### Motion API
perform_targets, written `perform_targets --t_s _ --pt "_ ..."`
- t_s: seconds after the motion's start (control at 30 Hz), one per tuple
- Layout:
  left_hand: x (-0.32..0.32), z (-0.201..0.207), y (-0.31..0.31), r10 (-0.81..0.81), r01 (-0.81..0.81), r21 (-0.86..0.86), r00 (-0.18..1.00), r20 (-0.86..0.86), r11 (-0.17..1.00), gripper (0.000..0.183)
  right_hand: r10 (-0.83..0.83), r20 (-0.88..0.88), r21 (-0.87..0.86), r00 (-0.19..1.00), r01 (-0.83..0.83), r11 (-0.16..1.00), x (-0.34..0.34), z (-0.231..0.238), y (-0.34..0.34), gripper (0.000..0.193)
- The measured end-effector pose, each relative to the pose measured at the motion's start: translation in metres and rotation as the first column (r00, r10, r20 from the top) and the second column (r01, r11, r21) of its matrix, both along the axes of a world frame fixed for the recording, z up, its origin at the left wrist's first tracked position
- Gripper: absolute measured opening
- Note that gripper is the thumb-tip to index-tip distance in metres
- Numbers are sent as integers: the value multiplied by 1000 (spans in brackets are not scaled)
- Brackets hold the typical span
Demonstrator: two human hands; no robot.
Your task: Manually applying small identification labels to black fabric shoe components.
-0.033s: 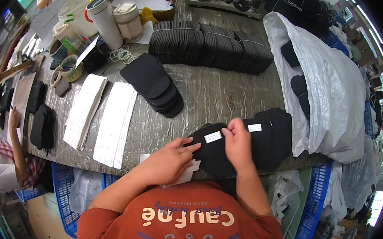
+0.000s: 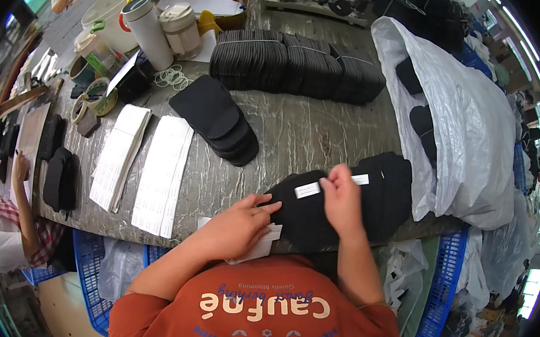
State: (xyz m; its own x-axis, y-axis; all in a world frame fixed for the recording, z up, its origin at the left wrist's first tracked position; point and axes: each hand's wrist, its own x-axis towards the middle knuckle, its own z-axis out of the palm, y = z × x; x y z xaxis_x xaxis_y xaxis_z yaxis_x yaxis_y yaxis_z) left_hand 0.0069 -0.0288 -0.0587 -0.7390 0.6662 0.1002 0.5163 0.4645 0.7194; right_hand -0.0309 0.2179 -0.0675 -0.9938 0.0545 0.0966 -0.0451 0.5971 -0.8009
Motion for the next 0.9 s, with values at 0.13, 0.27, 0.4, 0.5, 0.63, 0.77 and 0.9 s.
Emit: perform_targets --t_s 0.13,0.27,0.4,0.5,0.63,0.77,0.9 --pt "-4 0 2 30 -35 74 997 68 997 13 -172 -195 272 966 222 937 -4 35 41 15" --pt "-5 1 7 182 -209 163 969 166 964 16 1 -386 433 923 180 883 6 48 29 16" --pt "-6 -4 18 277 -323 280 941 192 904 15 303 -54 -16 952 -304 953 36 21 -20 14" --pt "-5 1 17 378 -402 212 915 144 891 11 323 -36 -202 946 -324 924 39 11 -32 13" --pt "-6 9 1 243 -235 109 968 -68 966 6 178 120 -309 977 -134 941 28 20 -28 9" --pt "4 2 3 26 -24 16 983 -181 1000 15 167 179 -301 969 -108 948 16 -8 -24 8" --pt "4 4 4 23 -25 -9 990 -142 1000 19 160 229 -278 960 -93 956 16 -25 -25 9"
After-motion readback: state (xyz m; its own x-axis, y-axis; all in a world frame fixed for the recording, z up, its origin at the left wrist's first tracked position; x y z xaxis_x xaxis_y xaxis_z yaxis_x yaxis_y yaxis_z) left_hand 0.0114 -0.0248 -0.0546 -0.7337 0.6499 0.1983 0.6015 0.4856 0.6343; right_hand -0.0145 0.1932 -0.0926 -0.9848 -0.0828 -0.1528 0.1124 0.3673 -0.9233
